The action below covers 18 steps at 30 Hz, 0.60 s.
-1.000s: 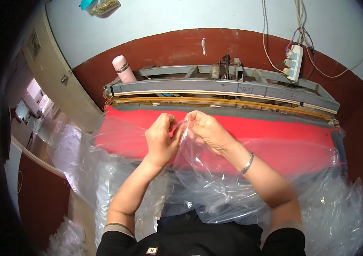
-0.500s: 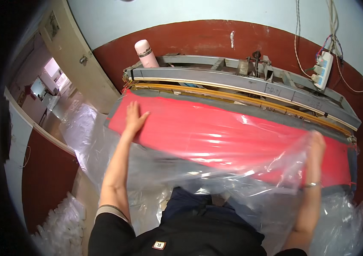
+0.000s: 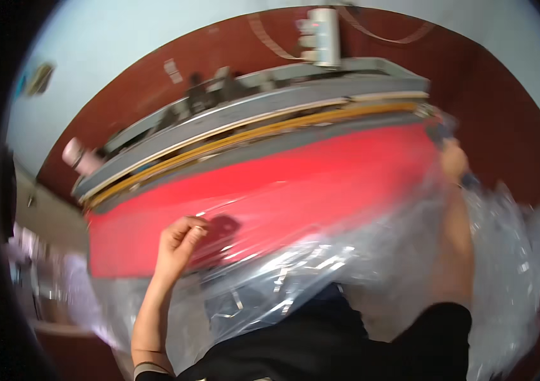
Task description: The person positions and smooths large plastic bags over a heat sealing machine, aligning the edges to seal them by hand repeatedly.
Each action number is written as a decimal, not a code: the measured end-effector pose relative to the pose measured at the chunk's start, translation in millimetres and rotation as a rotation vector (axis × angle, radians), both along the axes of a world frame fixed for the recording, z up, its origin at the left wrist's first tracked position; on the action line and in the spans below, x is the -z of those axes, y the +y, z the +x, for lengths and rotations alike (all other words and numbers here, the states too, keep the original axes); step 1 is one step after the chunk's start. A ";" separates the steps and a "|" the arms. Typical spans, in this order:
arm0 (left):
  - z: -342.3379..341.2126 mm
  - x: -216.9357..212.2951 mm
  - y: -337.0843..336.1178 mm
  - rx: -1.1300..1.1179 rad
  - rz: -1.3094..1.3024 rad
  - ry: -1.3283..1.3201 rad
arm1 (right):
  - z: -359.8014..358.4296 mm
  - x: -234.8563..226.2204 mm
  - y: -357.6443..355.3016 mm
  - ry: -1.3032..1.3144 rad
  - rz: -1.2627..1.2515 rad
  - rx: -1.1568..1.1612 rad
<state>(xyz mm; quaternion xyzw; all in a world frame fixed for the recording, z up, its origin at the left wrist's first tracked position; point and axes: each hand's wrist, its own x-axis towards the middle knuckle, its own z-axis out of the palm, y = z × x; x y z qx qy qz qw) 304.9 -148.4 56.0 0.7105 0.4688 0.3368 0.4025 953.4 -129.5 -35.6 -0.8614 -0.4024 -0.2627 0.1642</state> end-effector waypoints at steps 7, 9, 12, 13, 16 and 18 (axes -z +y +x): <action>263.1 9.7 -20.1 0.771 -0.221 -0.231 | -28.7 -20.4 -0.8 0.101 0.104 0.001; 310.5 20.4 -30.3 0.747 -0.183 -0.273 | -33.2 -23.9 -0.9 0.129 0.117 0.024; 339.0 39.5 -47.8 0.727 -0.089 -0.140 | -33.6 -24.6 -2.0 0.155 0.134 0.010; 340.0 44.8 -53.8 0.724 -0.007 0.009 | -32.5 -24.0 -2.8 0.150 0.149 -0.014; 315.9 52.2 -70.7 0.927 -0.630 -0.104 | -29.9 -22.9 -4.4 0.148 0.144 -0.051; 287.9 46.3 -79.7 0.978 -0.846 -0.172 | -29.8 -23.1 -4.9 0.154 0.127 -0.065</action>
